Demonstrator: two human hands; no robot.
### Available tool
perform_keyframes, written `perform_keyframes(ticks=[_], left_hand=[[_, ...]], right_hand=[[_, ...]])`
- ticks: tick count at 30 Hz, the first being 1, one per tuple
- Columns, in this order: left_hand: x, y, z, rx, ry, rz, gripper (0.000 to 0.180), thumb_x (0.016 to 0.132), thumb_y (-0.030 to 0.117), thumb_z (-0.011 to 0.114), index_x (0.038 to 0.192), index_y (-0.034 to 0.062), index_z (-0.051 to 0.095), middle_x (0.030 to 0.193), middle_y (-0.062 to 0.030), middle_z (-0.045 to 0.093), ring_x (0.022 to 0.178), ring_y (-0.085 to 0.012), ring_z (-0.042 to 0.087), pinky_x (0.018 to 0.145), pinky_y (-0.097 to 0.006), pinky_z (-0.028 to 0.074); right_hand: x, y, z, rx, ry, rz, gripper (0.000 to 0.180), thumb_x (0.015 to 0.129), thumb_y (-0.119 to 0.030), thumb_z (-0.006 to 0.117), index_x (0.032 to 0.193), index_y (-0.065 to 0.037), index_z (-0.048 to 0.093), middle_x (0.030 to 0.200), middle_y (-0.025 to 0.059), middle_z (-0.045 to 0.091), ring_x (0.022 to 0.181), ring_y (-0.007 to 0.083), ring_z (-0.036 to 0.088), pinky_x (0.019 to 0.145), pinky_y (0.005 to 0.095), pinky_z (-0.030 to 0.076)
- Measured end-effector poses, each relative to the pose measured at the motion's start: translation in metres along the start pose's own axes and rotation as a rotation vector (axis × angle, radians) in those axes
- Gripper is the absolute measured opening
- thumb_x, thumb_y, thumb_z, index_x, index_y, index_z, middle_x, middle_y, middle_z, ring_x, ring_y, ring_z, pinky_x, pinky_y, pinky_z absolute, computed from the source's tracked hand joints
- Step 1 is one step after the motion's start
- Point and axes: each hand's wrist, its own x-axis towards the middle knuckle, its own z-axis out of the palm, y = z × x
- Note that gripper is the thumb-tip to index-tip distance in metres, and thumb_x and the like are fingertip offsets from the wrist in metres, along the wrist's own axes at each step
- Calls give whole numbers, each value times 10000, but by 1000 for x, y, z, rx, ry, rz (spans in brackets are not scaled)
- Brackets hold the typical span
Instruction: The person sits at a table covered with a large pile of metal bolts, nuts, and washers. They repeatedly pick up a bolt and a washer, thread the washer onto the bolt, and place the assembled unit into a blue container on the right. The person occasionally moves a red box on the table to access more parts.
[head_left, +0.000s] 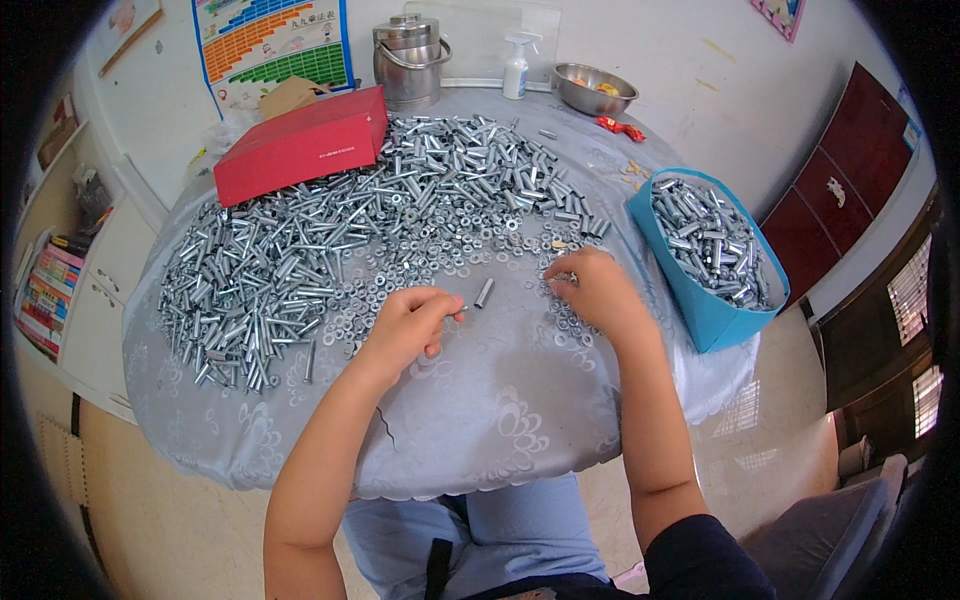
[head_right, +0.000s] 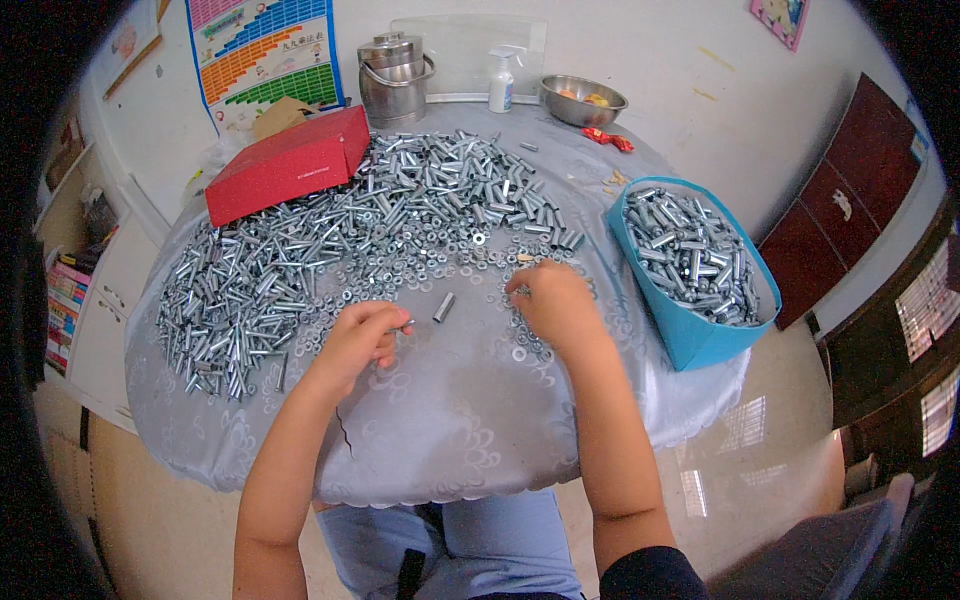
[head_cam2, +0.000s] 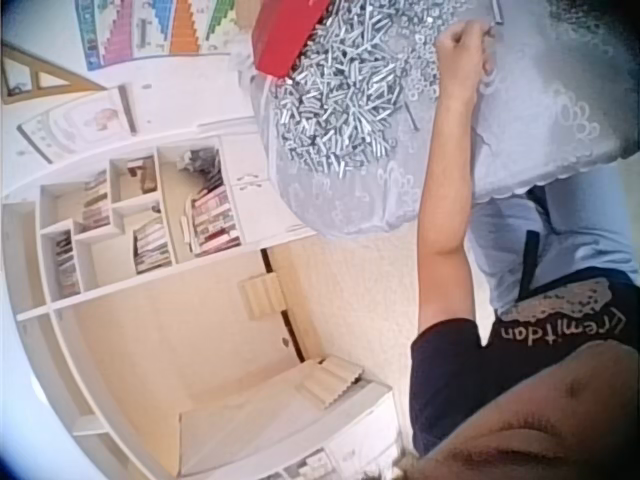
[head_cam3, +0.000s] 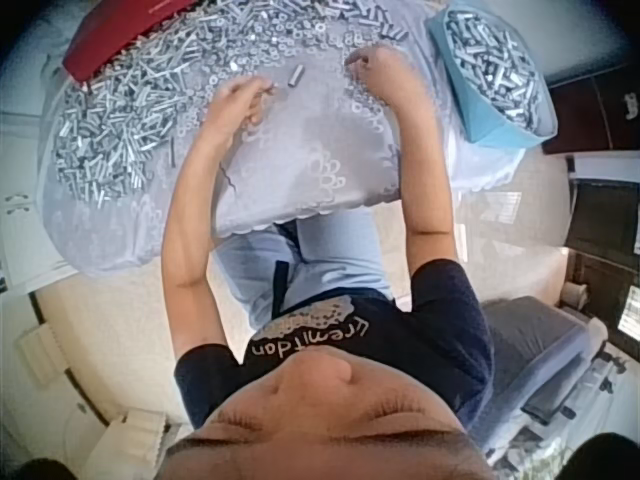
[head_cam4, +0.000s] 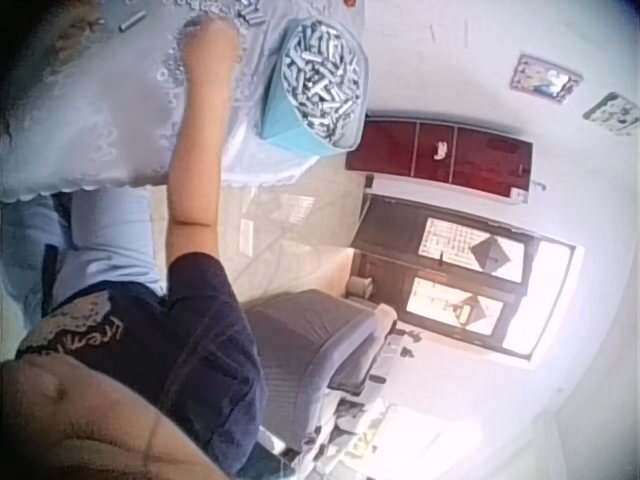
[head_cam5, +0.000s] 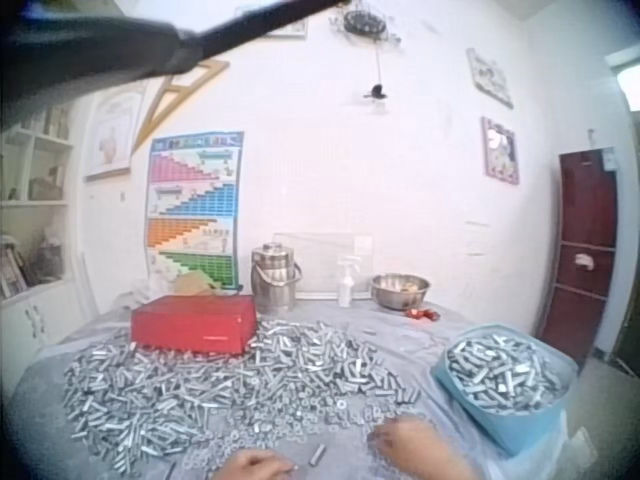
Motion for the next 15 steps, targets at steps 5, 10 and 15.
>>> perform_keyframes(ticks=[5, 10, 15], left_hand=[[0, 0, -1, 7, 0, -3, 212, 824, 191, 544, 739, -3, 559, 491, 67, 324, 429, -37, 303, 427, -223, 292], [2, -2, -1, 40, 4, 15, 209, 824, 188, 547, 738, -2, 561, 492, 66, 330, 429, -39, 306, 427, -226, 293], [1, -2, 0, 44, 7, 6, 206, 822, 187, 549, 736, 0, 562, 492, 67, 330, 430, -41, 304, 428, -228, 292]], right_hand=[[0, -5, 3, -41, -19, 10, 135, 691, -139, 659, 822, -108, 666, 843, 143, 591, 882, 309, 555, 781, 391, 441], [1, -4, 13, -28, 5, -24, 103, 693, -143, 656, 776, -85, 644, 834, 144, 586, 867, 311, 554, 764, 400, 441], [0, -6, 15, -51, 35, -66, 119, 710, -138, 637, 767, -35, 628, 825, 155, 589, 837, 327, 558, 749, 414, 445]])
